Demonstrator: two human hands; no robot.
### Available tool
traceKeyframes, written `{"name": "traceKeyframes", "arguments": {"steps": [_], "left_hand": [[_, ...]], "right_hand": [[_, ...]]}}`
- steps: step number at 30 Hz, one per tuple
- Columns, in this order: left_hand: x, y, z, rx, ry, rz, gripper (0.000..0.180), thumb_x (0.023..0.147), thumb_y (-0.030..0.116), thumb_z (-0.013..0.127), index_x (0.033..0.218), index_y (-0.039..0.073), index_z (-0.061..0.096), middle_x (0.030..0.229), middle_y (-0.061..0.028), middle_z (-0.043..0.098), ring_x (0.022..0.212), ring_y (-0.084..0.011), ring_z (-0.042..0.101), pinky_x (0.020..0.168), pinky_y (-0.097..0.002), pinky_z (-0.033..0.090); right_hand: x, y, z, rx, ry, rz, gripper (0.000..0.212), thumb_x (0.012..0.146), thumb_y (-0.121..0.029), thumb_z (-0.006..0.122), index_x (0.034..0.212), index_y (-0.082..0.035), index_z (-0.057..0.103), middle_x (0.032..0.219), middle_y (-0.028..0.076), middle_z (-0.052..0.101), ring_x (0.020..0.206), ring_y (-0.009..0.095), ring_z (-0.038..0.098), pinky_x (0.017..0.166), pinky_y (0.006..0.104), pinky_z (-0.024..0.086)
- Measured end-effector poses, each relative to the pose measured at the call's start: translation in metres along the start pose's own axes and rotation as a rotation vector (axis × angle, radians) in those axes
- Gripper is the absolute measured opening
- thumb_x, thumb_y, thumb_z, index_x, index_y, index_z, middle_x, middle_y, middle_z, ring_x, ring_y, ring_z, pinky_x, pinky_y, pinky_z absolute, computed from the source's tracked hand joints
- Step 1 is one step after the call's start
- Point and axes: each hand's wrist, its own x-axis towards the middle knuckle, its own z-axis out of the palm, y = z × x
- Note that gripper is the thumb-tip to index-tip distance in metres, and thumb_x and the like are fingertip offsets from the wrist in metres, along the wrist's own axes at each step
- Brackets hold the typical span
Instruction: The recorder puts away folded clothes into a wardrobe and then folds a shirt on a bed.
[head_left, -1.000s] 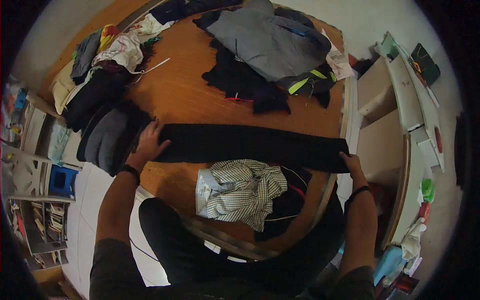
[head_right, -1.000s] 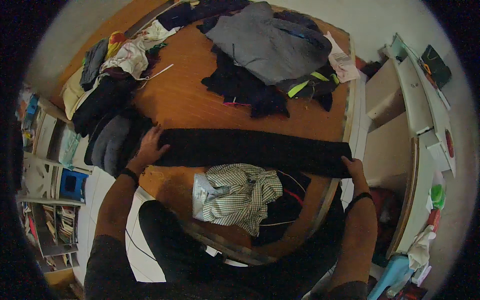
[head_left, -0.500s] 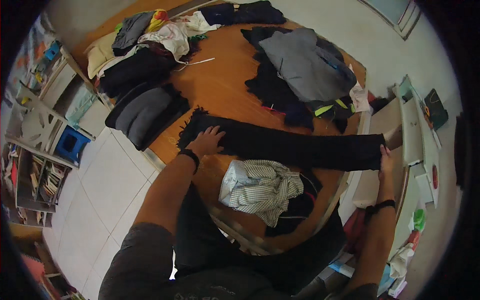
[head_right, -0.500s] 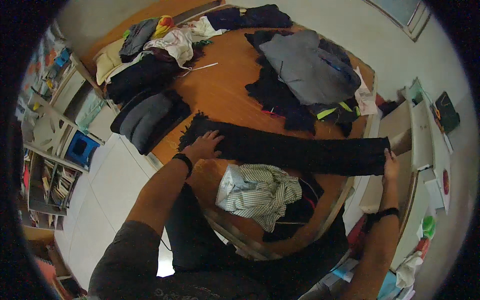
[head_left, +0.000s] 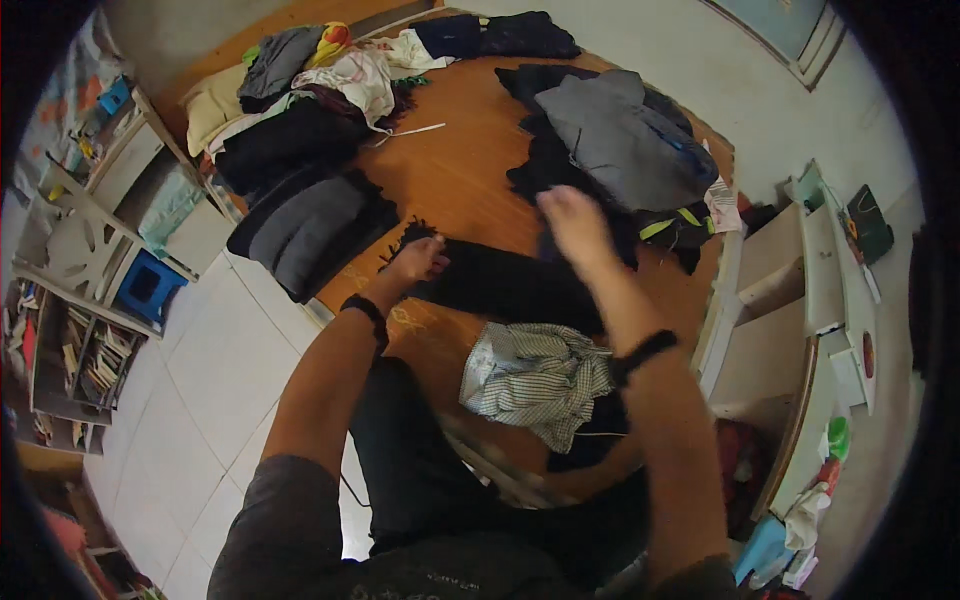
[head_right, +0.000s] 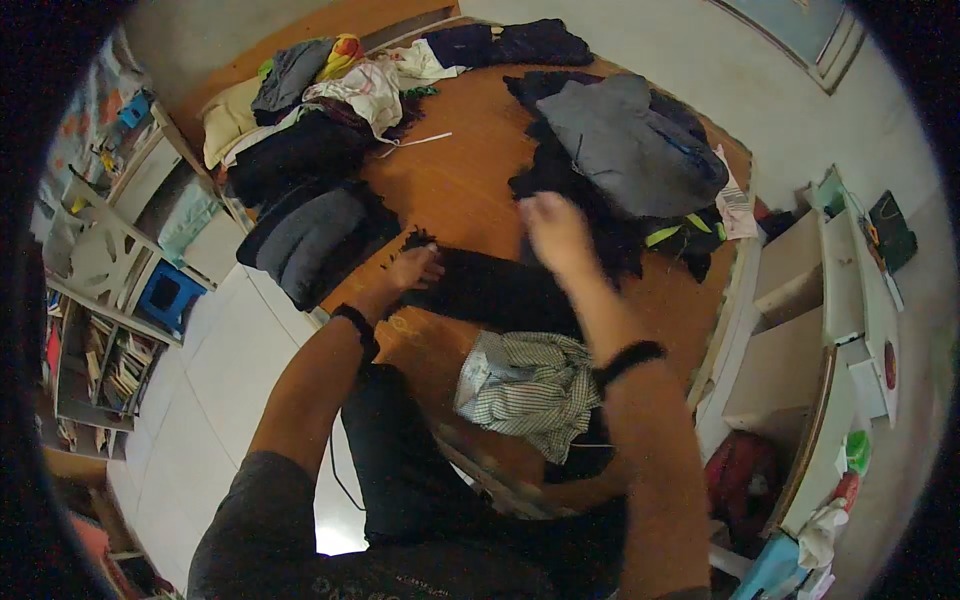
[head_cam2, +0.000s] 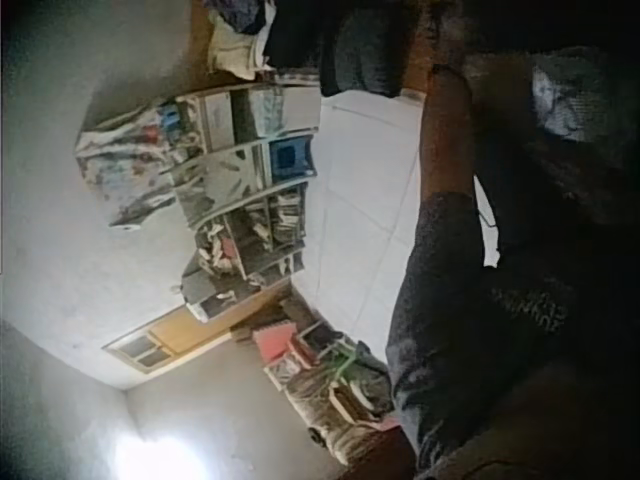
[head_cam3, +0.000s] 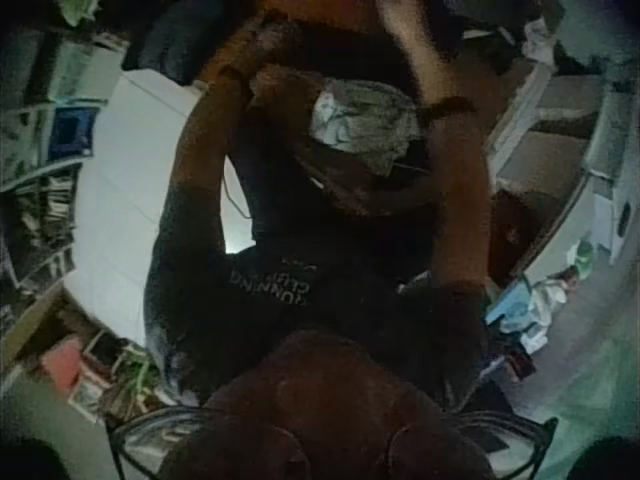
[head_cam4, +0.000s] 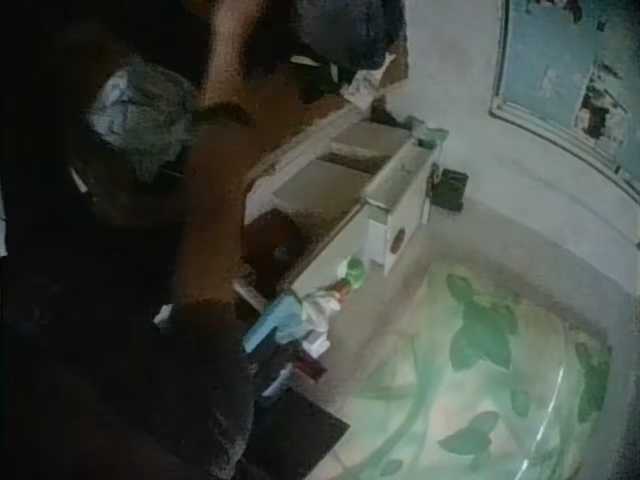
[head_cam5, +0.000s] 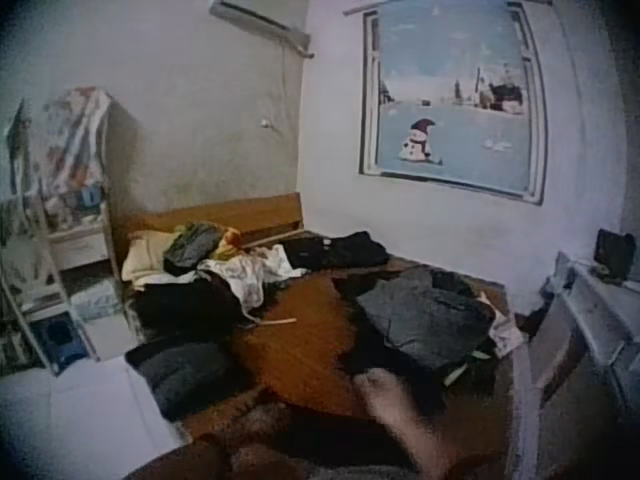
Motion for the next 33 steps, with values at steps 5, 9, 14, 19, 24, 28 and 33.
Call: {"name": "traceKeyframes", "arguments": {"steps": [5, 9, 14, 19, 24, 28, 33], "left_hand": [[-0.031, 0.011, -0.033, -0.744, -0.162, -0.097, 0.088, 0.108, 0.077, 0.060, 0.154, 0.002, 0.064, 0.143, -0.0146, 0.076, 0.124, -0.0269, 0.074, 0.107, -0.0475, 0.059], [0.002, -0.044, -0.053, -0.200, -0.078, -0.163, 0.084, 0.105, 0.058, 0.079, 0.162, 0.003, 0.054, 0.143, -0.0164, 0.074, 0.122, -0.0286, 0.076, 0.100, -0.0456, 0.063], [0.050, -0.104, -0.054, 0.422, 0.203, 0.107, 0.083, 0.099, 0.038, 0.090, 0.161, -0.002, 0.052, 0.141, -0.0211, 0.074, 0.126, -0.0323, 0.074, 0.107, -0.0447, 0.059], [0.083, -0.068, -0.036, 0.336, 0.285, 0.470, 0.054, 0.108, 0.021, 0.078, 0.150, -0.004, 0.056, 0.136, -0.0277, 0.073, 0.128, -0.0378, 0.073, 0.108, -0.0459, 0.057], [0.091, -0.033, -0.032, 0.290, 0.361, 0.516, 0.042, 0.110, 0.017, 0.074, 0.143, -0.003, 0.058, 0.132, -0.0288, 0.074, 0.127, -0.0390, 0.073, 0.107, -0.0474, 0.056], [0.070, -0.085, -0.055, 0.439, 0.385, 0.387, 0.053, 0.108, 0.022, 0.077, 0.148, -0.005, 0.055, 0.135, -0.0317, 0.073, 0.131, -0.0431, 0.072, 0.111, -0.0485, 0.056], [0.063, -0.110, -0.039, 0.546, 0.223, 0.202, 0.074, 0.105, 0.023, 0.079, 0.161, -0.005, 0.040, 0.144, -0.0357, 0.069, 0.137, -0.0496, 0.068, 0.115, -0.0519, 0.055]], "right_hand": [[-0.034, 0.002, 0.151, 0.259, -0.389, 0.086, 0.054, 0.118, -0.028, 0.065, 0.163, -0.003, 0.051, 0.128, 0.013, 0.075, 0.114, 0.022, 0.076, 0.094, 0.0377, 0.064], [-0.078, 0.098, 0.145, 0.010, -0.253, -0.104, 0.031, 0.111, -0.019, 0.070, 0.137, -0.004, 0.067, 0.122, 0.017, 0.077, 0.109, 0.035, 0.077, 0.094, 0.0452, 0.063], [-0.127, 0.151, 0.093, -0.393, -0.154, -0.077, 0.028, 0.098, -0.010, 0.077, 0.125, -0.004, 0.072, 0.121, 0.019, 0.076, 0.113, 0.040, 0.075, 0.100, 0.0506, 0.060], [-0.140, 0.167, 0.070, -0.485, -0.154, 0.059, 0.030, 0.095, -0.010, 0.079, 0.123, -0.006, 0.072, 0.121, 0.017, 0.075, 0.115, 0.041, 0.073, 0.101, 0.0509, 0.060], [-0.143, 0.169, 0.088, -0.374, -0.225, -0.024, 0.033, 0.095, -0.014, 0.080, 0.127, -0.007, 0.072, 0.123, 0.016, 0.075, 0.118, 0.042, 0.072, 0.104, 0.0520, 0.059], [-0.143, 0.176, 0.089, -0.466, -0.140, -0.100, 0.038, 0.095, -0.017, 0.081, 0.131, -0.008, 0.073, 0.125, 0.016, 0.074, 0.121, 0.042, 0.070, 0.108, 0.0543, 0.056], [-0.149, 0.189, 0.052, -0.486, -0.133, 0.024, 0.041, 0.091, -0.014, 0.083, 0.130, -0.006, 0.073, 0.126, 0.020, 0.072, 0.123, 0.042, 0.069, 0.108, 0.0540, 0.055]]}}
